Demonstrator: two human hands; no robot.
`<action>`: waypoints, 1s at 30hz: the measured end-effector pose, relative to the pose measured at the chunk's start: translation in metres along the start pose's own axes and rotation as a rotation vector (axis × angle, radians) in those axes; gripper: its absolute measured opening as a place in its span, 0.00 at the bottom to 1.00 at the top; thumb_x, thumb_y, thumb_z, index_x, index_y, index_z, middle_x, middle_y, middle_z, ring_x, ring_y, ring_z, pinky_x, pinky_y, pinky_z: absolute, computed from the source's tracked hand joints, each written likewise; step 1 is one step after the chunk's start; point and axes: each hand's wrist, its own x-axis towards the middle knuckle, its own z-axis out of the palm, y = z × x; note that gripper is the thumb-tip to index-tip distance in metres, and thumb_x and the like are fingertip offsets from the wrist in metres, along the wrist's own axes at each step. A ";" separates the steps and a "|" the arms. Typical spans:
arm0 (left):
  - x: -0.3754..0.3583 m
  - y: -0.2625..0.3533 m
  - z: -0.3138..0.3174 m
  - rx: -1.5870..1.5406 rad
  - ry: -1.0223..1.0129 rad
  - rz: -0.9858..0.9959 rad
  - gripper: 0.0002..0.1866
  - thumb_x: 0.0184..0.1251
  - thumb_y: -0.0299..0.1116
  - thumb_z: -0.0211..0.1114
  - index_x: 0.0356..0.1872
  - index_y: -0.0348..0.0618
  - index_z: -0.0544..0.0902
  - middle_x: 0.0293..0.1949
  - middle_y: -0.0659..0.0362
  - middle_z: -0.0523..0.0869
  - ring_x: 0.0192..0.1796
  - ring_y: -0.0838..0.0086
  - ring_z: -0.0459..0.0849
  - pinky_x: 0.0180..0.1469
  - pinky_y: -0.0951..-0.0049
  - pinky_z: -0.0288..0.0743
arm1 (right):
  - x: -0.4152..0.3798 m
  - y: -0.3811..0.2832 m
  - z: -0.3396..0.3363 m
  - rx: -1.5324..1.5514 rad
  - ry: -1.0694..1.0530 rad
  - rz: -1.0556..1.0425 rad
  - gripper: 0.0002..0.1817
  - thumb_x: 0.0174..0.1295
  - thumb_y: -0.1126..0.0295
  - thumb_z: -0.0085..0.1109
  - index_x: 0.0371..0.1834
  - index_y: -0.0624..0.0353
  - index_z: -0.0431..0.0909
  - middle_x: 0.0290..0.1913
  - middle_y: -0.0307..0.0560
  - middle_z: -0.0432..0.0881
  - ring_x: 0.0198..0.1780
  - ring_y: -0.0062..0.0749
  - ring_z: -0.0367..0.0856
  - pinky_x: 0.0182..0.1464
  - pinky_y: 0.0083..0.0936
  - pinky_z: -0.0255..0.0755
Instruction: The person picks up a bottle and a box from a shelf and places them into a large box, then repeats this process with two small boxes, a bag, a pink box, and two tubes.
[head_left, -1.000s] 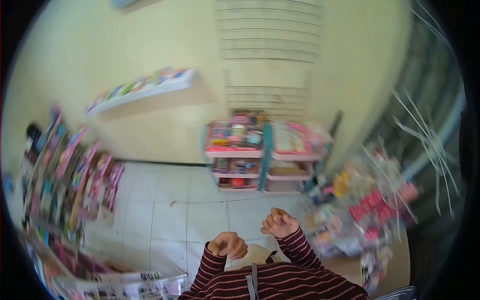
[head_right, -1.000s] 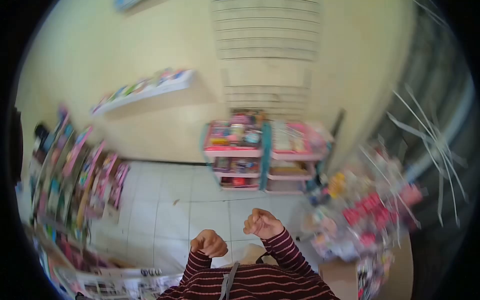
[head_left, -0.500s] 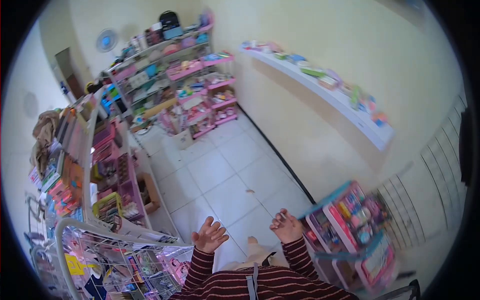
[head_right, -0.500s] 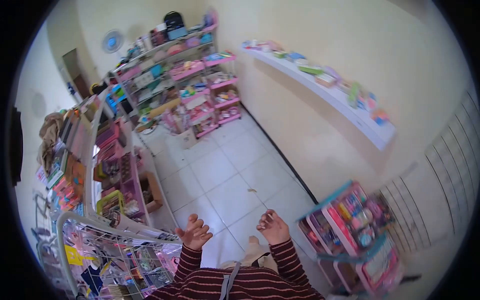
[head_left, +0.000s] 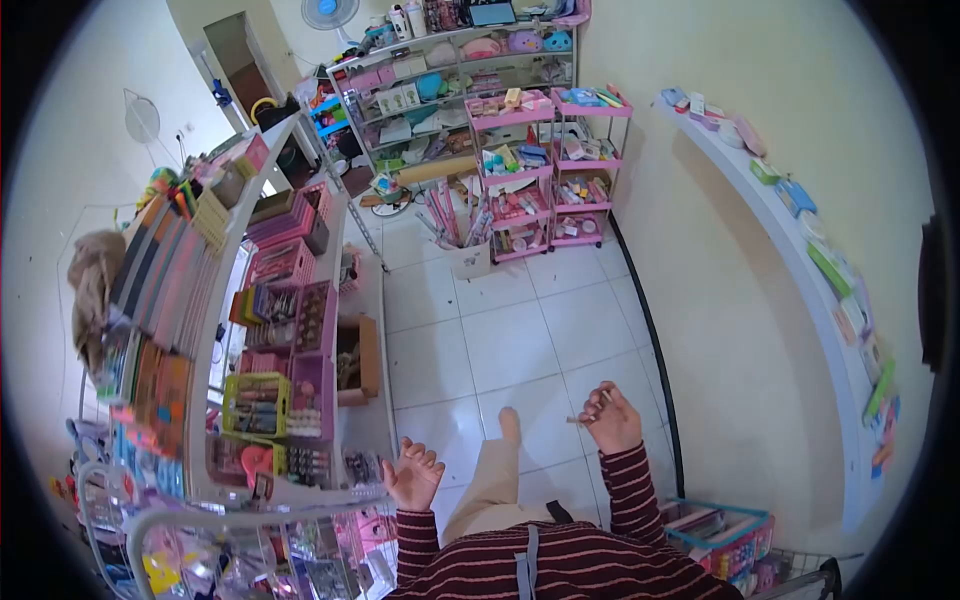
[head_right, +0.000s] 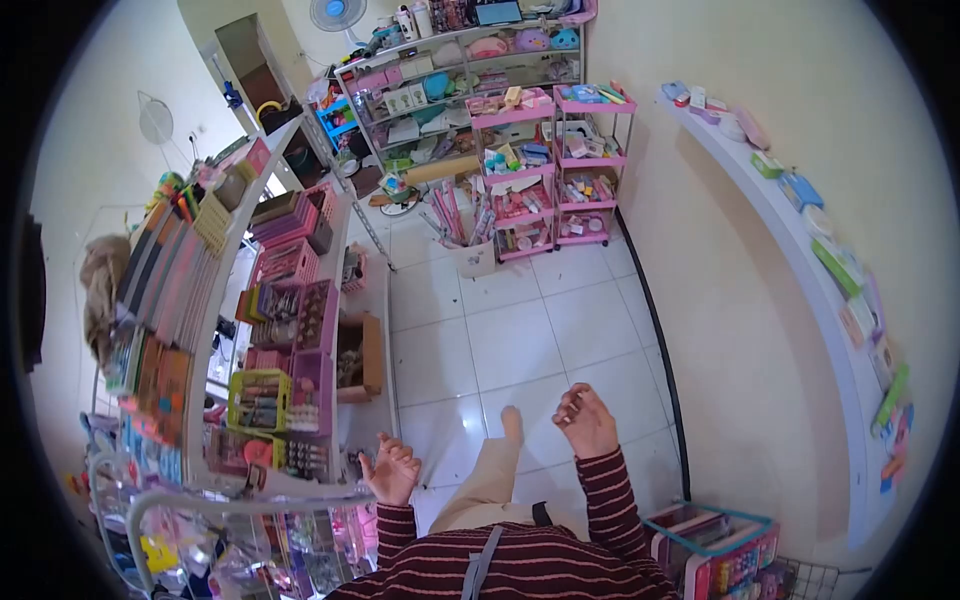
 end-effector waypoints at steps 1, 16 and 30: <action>0.018 0.001 -0.006 0.009 0.060 0.034 0.22 0.54 0.45 0.53 0.46 0.45 0.65 0.35 0.64 0.70 0.36 0.74 0.67 0.40 0.71 0.59 | 0.022 0.000 -0.002 -0.002 -0.001 -0.001 0.09 0.54 0.67 0.44 0.36 0.59 0.66 0.30 0.45 0.70 0.31 0.30 0.68 0.37 0.26 0.63; 0.385 0.007 -0.006 0.126 0.011 -0.141 0.15 0.57 0.40 0.49 0.43 0.45 0.66 0.34 0.63 0.70 0.35 0.75 0.66 0.38 0.72 0.61 | 0.293 -0.068 0.016 -0.098 0.088 -0.094 0.07 0.53 0.68 0.46 0.33 0.59 0.66 0.29 0.43 0.69 0.32 0.27 0.67 0.37 0.23 0.63; 0.616 -0.026 -0.056 0.085 0.208 -0.115 0.11 0.59 0.38 0.46 0.40 0.44 0.68 0.33 0.63 0.72 0.34 0.75 0.68 0.37 0.74 0.61 | 0.551 -0.187 0.009 -0.298 0.131 -0.127 0.07 0.54 0.69 0.46 0.33 0.59 0.67 0.29 0.42 0.70 0.31 0.25 0.68 0.36 0.21 0.63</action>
